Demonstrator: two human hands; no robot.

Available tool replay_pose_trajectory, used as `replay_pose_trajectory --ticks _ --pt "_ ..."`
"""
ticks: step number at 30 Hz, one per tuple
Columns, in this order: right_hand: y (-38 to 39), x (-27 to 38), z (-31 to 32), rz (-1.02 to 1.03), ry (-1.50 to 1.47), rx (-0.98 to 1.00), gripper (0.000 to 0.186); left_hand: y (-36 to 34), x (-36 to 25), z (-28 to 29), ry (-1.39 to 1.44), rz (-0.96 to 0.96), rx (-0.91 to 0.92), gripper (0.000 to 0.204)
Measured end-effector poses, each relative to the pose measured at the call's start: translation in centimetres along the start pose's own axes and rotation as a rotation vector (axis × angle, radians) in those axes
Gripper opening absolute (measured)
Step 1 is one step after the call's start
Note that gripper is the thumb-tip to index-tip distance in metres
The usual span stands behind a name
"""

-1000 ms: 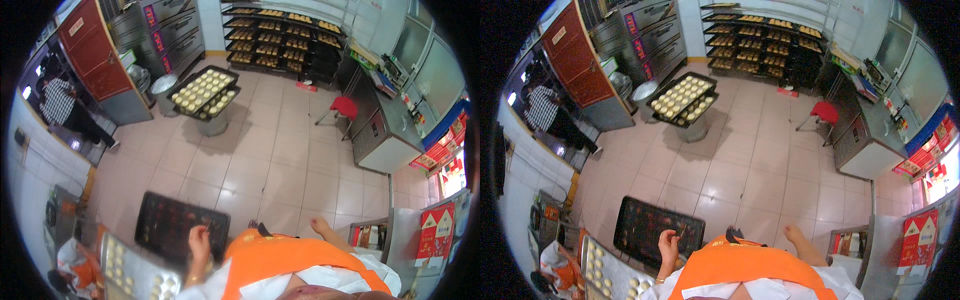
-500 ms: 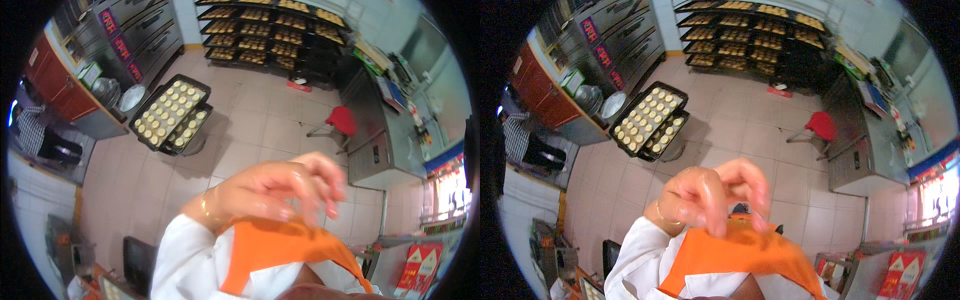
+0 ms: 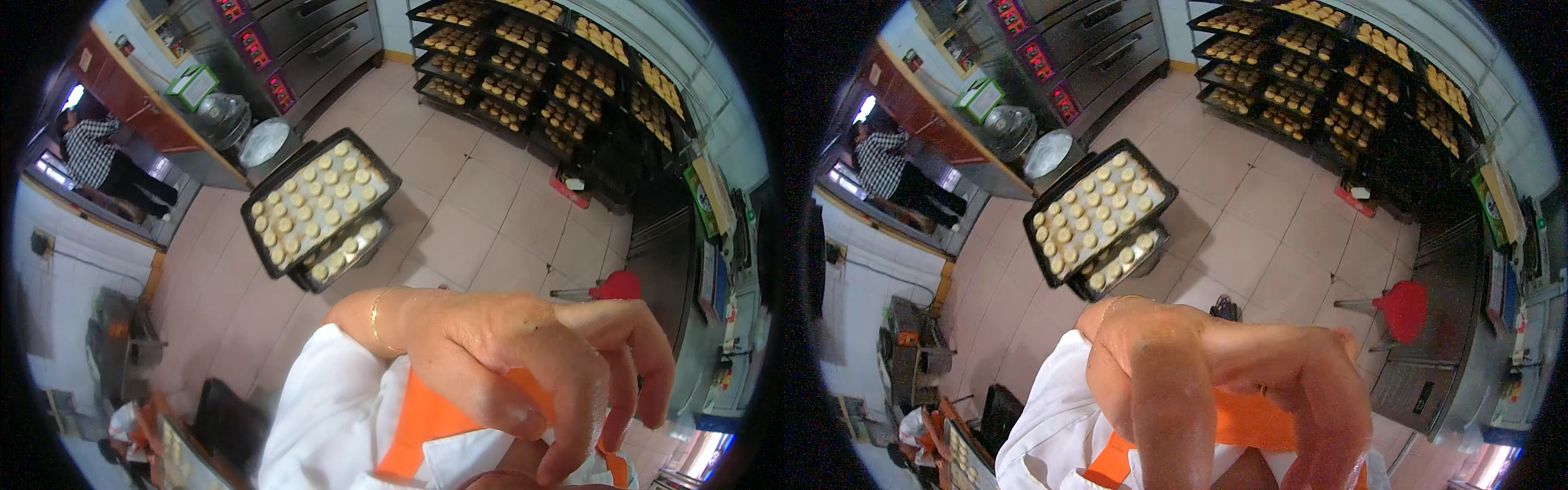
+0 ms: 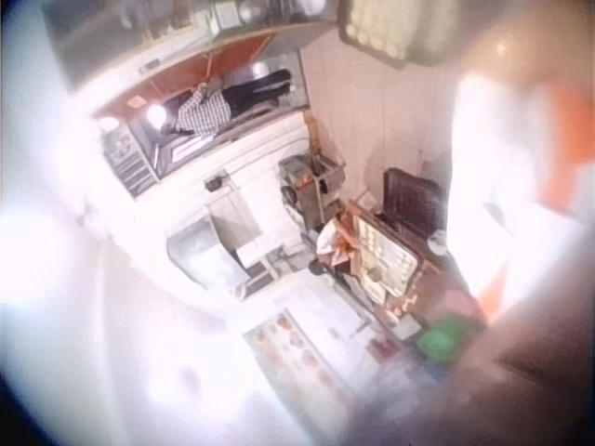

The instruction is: The person prepares pastry dough by hand, filling and shaping several pieces on a table, and then uses cloths to remove trays of baked pastries from a large oven and places them on a rack.

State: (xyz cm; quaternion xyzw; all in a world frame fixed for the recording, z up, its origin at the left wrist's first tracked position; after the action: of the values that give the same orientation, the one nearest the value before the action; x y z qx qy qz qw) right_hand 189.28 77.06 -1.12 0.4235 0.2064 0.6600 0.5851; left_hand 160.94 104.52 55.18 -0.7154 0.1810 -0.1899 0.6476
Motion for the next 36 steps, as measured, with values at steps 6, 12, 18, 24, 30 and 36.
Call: replay_pose_trajectory --ticks 6,12,18,24,30,36 --pt "-8.1 13.7 5.5 -0.001 -0.052 0.007 0.027 -1.6 2.8 17.8 0.132 -0.045 -0.144 0.019" --pt "-16.9 18.2 9.9 -0.183 -0.082 0.03 0.026 -2.6 5.6 34.7 0.27 0.271 -0.274 0.017" --pt "-28.6 26.8 12.6 -0.282 -0.028 0.135 0.026 -0.6 6.4 53.2 -0.051 0.462 -0.597 0.012" --pt "-42.8 50.5 14.8 -0.022 0.026 0.267 0.026 6.4 -4.7 70.0 -0.732 0.433 -0.998 0.02" --pt "-38.8 92.6 11.6 0.626 0.219 0.192 0.026 18.8 -23.0 72.4 -1.174 0.111 -1.537 0.017" --pt "-31.5 118.1 0.6 1.086 0.127 0.354 0.02 24.6 -36.2 76.4 -1.37 -0.128 -1.644 0.009"
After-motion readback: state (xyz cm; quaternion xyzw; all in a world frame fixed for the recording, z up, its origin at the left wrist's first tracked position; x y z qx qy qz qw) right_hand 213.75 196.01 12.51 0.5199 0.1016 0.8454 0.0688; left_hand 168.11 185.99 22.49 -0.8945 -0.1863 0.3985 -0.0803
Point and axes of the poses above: each hand's wrist, its own y-axis away from the middle knuckle, its own z-axis out of the back of the hand, x = y × z, the point moved 9 cm from there along -y, towards the middle knuckle, and after that the axes turned 12 degrees about -z, right-handed, at the moved point
